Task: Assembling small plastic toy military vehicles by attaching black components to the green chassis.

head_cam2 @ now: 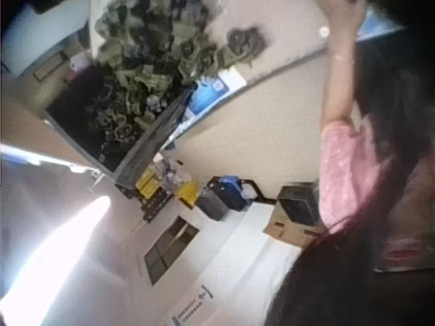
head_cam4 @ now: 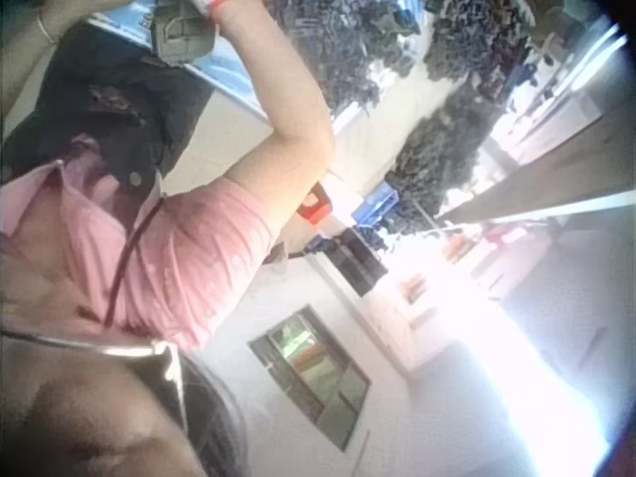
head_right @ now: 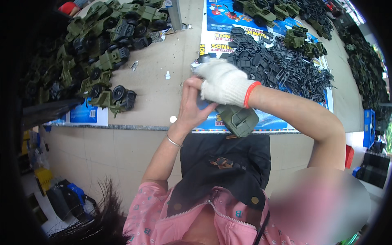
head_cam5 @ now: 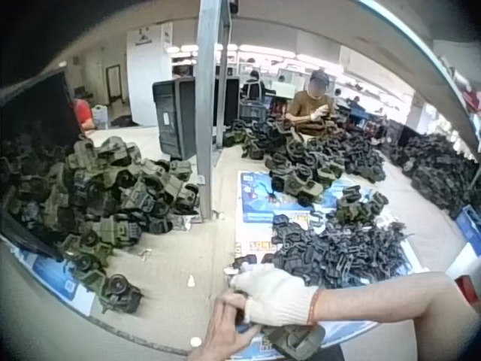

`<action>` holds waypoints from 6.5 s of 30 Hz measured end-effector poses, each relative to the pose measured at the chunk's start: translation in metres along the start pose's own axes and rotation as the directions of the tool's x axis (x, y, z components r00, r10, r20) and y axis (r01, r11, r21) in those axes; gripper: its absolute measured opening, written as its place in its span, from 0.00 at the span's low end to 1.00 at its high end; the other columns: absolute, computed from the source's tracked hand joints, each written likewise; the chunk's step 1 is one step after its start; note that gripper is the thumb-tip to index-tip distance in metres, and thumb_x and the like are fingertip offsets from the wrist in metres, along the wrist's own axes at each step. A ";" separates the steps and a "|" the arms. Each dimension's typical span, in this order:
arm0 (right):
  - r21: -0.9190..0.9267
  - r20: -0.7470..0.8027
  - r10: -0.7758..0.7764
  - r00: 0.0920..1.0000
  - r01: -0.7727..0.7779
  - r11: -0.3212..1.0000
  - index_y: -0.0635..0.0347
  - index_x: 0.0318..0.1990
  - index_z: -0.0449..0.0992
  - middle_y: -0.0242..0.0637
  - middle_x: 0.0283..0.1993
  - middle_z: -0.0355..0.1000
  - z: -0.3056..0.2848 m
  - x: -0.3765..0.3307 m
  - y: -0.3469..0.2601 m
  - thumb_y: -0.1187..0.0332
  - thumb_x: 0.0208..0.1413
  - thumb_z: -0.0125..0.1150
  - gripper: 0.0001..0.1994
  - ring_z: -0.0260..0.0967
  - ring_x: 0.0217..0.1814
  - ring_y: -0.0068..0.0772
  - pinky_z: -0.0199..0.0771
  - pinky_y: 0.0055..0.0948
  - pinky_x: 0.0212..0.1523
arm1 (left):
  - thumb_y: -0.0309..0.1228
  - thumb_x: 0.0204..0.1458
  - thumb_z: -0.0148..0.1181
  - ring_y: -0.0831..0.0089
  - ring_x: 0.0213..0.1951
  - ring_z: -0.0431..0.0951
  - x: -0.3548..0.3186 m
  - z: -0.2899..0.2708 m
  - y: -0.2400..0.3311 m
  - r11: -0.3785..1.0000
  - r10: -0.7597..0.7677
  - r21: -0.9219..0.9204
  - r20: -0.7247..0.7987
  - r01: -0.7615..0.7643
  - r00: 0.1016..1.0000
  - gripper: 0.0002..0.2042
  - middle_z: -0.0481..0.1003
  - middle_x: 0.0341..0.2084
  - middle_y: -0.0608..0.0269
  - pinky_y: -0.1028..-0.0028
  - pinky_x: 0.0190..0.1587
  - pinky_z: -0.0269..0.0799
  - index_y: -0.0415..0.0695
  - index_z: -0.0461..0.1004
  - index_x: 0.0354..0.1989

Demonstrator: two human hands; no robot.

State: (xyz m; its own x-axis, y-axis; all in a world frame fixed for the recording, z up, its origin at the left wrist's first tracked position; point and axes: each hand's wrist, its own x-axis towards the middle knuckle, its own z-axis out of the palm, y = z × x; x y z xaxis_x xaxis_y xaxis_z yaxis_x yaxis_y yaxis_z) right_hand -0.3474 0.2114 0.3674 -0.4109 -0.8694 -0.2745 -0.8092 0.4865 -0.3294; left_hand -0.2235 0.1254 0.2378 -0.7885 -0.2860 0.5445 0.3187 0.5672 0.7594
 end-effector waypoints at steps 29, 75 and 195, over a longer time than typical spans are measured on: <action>-0.400 -0.200 -0.224 0.954 0.129 0.908 0.57 0.63 0.74 0.49 0.51 0.78 0.008 -0.013 0.009 0.51 0.70 0.46 0.24 0.75 0.55 0.57 0.72 0.48 0.59 | 0.31 0.37 0.81 0.55 0.55 0.78 0.013 0.004 0.009 0.987 -0.159 -0.016 -0.035 0.159 0.987 0.35 0.76 0.51 0.48 0.62 0.58 0.73 0.37 0.70 0.56; -0.094 0.014 0.002 1.000 0.000 0.996 0.62 0.54 0.77 0.56 0.52 0.78 -0.005 0.083 0.079 0.64 0.53 0.65 0.21 0.74 0.58 0.56 0.74 0.45 0.59 | 0.26 0.33 0.73 0.49 0.65 0.66 0.047 -0.119 0.084 0.815 0.101 0.412 0.593 -0.408 0.799 0.32 0.71 0.54 0.56 0.55 0.66 0.68 0.48 0.75 0.55; 0.140 -0.772 0.302 0.559 -0.314 0.939 0.60 0.49 0.78 0.52 0.45 0.76 -0.036 -0.112 0.211 0.68 0.60 0.63 0.12 0.76 0.47 0.58 0.76 0.45 0.49 | 0.27 0.44 0.76 0.48 0.66 0.68 0.011 -0.044 0.006 0.977 -0.032 0.214 0.159 -0.003 0.987 0.35 0.66 0.64 0.45 0.58 0.67 0.67 0.36 0.68 0.63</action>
State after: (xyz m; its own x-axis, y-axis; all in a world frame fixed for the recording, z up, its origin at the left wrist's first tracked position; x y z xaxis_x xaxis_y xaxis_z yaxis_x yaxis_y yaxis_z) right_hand -0.4872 0.4078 0.3611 -0.7984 -0.4063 0.4444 -0.5721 0.7421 -0.3493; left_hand -0.2070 0.0923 0.2640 -0.8719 -0.1772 0.4565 0.2012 0.7202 0.6639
